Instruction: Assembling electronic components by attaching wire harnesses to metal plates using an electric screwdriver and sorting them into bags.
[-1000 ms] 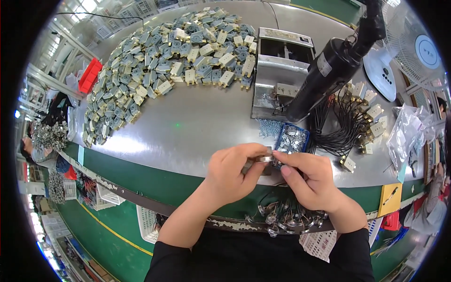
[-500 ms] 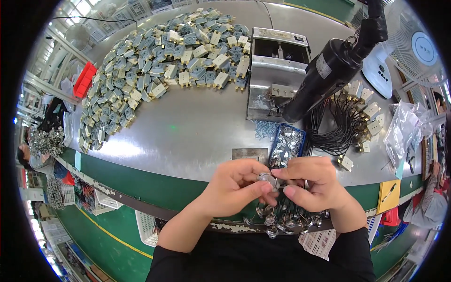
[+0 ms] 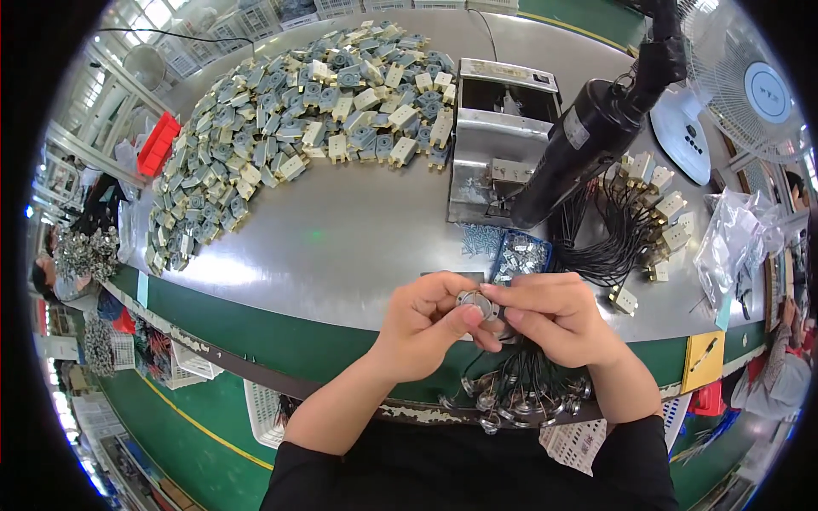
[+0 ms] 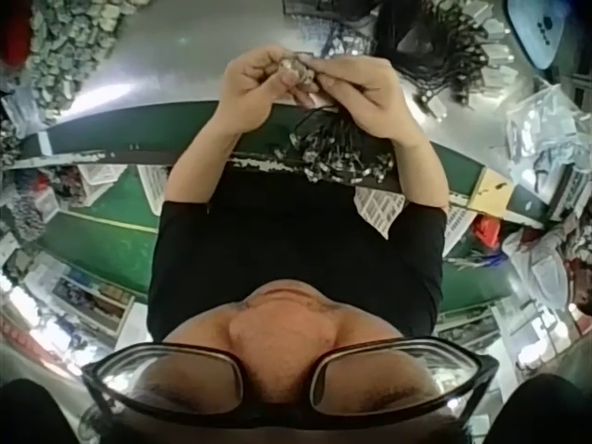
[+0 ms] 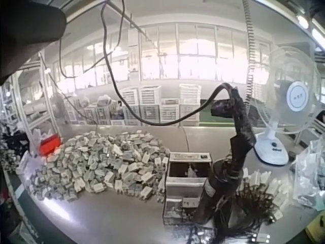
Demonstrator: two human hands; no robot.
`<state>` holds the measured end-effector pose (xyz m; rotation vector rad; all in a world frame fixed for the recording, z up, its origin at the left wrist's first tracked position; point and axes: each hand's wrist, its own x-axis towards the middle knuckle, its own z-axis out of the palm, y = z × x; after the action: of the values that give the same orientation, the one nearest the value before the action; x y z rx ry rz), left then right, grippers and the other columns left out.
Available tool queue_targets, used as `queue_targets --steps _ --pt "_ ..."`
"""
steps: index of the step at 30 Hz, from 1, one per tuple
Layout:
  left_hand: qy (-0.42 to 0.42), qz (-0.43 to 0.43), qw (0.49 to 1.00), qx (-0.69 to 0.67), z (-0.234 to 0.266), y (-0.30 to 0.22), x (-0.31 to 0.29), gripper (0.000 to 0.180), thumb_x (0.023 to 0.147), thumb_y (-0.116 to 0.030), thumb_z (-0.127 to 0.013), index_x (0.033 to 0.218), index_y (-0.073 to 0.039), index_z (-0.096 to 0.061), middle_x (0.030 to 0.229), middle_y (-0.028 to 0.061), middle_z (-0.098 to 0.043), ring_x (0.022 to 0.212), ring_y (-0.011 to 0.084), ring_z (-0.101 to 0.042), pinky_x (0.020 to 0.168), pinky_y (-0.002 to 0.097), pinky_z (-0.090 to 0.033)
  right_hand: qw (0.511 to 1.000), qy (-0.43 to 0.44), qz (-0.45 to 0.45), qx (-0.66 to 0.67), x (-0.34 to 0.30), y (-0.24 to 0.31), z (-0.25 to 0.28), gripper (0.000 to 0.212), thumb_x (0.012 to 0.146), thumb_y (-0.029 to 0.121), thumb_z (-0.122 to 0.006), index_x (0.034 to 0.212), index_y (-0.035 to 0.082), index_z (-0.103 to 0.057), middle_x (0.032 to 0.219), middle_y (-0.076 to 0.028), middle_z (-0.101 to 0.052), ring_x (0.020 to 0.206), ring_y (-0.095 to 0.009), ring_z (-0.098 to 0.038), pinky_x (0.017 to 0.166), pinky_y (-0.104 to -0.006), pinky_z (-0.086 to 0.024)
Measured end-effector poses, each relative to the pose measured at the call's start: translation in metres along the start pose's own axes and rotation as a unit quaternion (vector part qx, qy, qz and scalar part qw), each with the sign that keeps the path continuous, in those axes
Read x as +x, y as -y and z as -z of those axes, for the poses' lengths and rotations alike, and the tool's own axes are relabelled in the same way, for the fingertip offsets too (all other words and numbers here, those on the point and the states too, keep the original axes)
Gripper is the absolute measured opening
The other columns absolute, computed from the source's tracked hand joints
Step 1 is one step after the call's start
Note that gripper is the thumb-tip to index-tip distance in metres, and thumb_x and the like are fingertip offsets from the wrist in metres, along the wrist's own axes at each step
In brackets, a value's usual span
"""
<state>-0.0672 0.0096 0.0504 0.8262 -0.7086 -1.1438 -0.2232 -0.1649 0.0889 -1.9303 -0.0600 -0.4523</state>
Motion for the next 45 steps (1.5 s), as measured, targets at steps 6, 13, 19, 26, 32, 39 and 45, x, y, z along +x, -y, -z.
queue_targets --steps 6,13,19,26,32,39,45 --pt "0.005 0.023 1.0 0.019 0.002 -0.012 0.004 0.025 0.108 -0.009 -0.062 0.126 0.007 -0.058 0.105 0.0165 -0.075 0.1 0.0281 -0.077 0.09 0.0432 -0.065 0.988 -0.049 -0.129 0.075 0.0 0.006 0.0 0.039 0.092 0.002 -0.07 0.131 -0.003 -0.07 0.073 -0.006 -0.065 0.064 -0.01 -0.06 0.059 -0.0279 -0.046" --pt "-0.162 -0.148 0.788 0.575 0.065 -0.054 -0.004 0.038 0.093 -0.019 -0.08 0.123 0.001 -0.067 0.104 0.0115 -0.076 0.088 0.0244 -0.075 0.082 0.0364 -0.059 0.958 0.122 -0.126 -0.227 0.005 0.009 0.02 0.046 0.074 0.012 -0.085 0.118 0.002 -0.073 0.075 -0.009 -0.062 0.071 -0.03 -0.059 0.082 -0.0442 -0.048" --pt "-0.407 -0.124 0.438 0.792 0.213 -0.103 -0.018 0.05 0.089 -0.028 -0.08 0.131 -0.004 -0.067 0.117 0.0141 -0.067 0.114 0.0343 -0.065 0.096 0.0434 -0.054 0.918 0.046 -0.135 -0.37 -0.004 -0.003 0.007 0.033 0.075 0.009 -0.082 0.106 0.0 -0.072 0.098 -0.015 -0.065 0.094 -0.039 -0.062 0.086 -0.0465 -0.051" --pt "-0.422 -0.034 0.392 0.817 0.266 -0.108 -0.053 0.053 0.087 -0.03 -0.08 0.133 -0.007 -0.067 0.131 0.0134 -0.063 0.128 0.0376 -0.057 0.105 0.0501 -0.047 0.897 0.102 -0.15 -0.404 0.002 -0.011 0.005 0.024 0.074 0.006 -0.08 0.096 0.002 -0.071 0.097 -0.014 -0.065 0.092 -0.038 -0.062 0.085 -0.0456 -0.05" --pt "-0.379 -0.083 0.409 0.826 0.257 -0.103 -0.068 0.04 0.087 -0.03 -0.08 0.119 -0.007 -0.074 0.133 0.0146 -0.066 0.124 0.0368 -0.059 0.105 0.0483 -0.048 0.903 0.104 -0.146 -0.392 0.002 -0.016 0.004 0.015 0.079 0.001 -0.075 0.09 0.002 -0.064 0.095 -0.015 -0.065 0.09 -0.038 -0.062 0.08 -0.0487 -0.047" --pt "-0.437 -0.055 0.471 0.764 0.246 -0.111 -0.075 0.036 0.087 -0.03 -0.081 0.116 -0.01 -0.076 0.122 0.015 -0.072 0.113 0.0387 -0.066 0.101 0.0455 -0.052 0.956 -0.009 -0.137 -0.259 -0.009 -0.014 0.0 0.012 0.091 -0.006 -0.064 0.098 -0.002 -0.055 0.093 -0.017 -0.062 0.081 -0.035 -0.06 0.075 -0.0396 -0.051" --pt "-0.41 -0.016 0.648 0.642 0.187 -0.092 -0.087 0.039 0.08 -0.018 -0.089 0.115 -0.006 -0.075 0.108 0.0126 -0.079 0.09 0.0288 -0.075 0.087 0.0389 -0.06 0.94 -0.112 -0.125 -0.296 -0.029 -0.025 -0.009 0.011 0.094 -0.003 -0.066 0.1 -0.002 -0.057 0.095 -0.018 -0.066 0.079 -0.037 -0.064 0.075 -0.0401 -0.053"
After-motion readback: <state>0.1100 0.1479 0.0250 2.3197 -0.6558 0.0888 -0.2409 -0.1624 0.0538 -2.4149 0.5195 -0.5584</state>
